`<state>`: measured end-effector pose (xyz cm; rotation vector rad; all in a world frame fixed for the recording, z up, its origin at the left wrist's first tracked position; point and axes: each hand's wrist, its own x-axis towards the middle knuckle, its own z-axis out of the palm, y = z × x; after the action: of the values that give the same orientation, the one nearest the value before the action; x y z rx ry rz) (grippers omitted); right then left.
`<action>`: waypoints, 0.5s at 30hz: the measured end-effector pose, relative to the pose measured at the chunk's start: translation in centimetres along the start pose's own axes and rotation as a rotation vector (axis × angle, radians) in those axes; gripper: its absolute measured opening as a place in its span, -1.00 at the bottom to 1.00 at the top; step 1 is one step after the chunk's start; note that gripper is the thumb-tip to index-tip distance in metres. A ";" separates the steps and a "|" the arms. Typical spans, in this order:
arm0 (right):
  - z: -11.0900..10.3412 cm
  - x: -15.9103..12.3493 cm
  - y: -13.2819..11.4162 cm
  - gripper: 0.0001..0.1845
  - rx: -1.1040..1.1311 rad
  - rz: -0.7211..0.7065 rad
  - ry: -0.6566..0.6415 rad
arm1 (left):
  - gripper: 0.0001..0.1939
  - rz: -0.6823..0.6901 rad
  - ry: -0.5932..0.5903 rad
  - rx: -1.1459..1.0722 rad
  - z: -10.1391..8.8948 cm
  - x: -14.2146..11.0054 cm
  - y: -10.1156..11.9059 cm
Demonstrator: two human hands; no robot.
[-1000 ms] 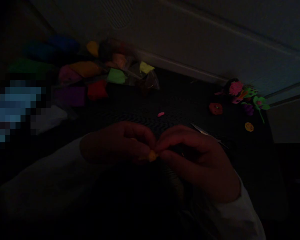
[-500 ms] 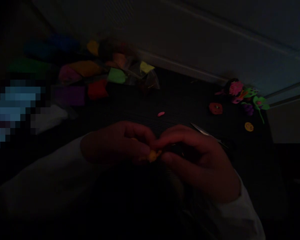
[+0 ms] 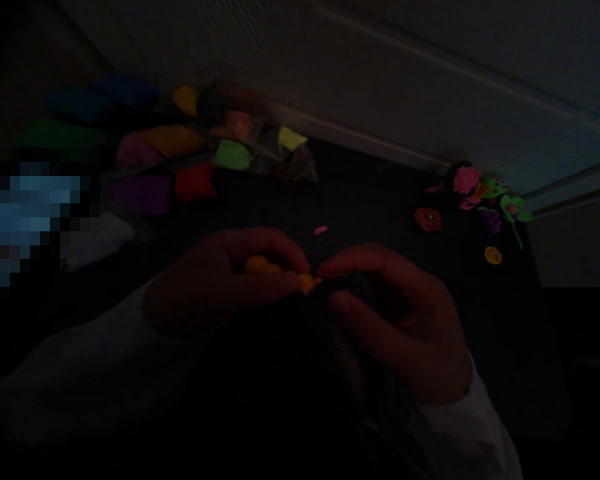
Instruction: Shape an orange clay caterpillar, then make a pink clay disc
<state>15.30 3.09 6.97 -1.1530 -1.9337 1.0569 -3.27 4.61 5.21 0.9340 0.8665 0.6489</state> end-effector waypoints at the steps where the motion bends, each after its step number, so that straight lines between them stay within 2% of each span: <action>1: 0.1 -0.1 0.0 -0.76 -0.017 -0.007 0.056 | -0.90 0.054 0.057 0.051 0.1 -0.2 0.1; 3: 0.4 -0.2 0.0 -0.71 -0.066 -0.037 0.172 | -0.88 0.147 0.146 0.143 0.3 -0.7 0.3; 5: 0.6 -0.3 0.1 -0.66 -0.147 -0.081 0.236 | -0.86 0.214 0.210 0.229 0.6 -1.1 0.5; 7: 0.9 -0.3 0.2 -0.63 -0.207 -0.138 0.269 | -0.85 0.293 0.283 0.325 0.9 -1.5 0.5; 10: 1.4 -0.2 0.4 -0.60 -0.213 -0.256 0.328 | -0.88 0.497 0.400 0.495 1.4 -1.8 0.5; 12: 1.7 -0.2 0.5 -0.59 -0.202 -0.339 0.355 | -0.88 0.619 0.424 0.583 1.6 -1.9 0.4; 15: 1.7 -0.2 0.5 -0.55 -0.248 -0.403 0.349 | -0.87 0.694 0.456 0.661 1.7 -1.9 0.0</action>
<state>14.16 2.50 5.65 -0.9408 -1.9336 0.3827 -2.83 2.41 6.41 1.7625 1.1994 1.2399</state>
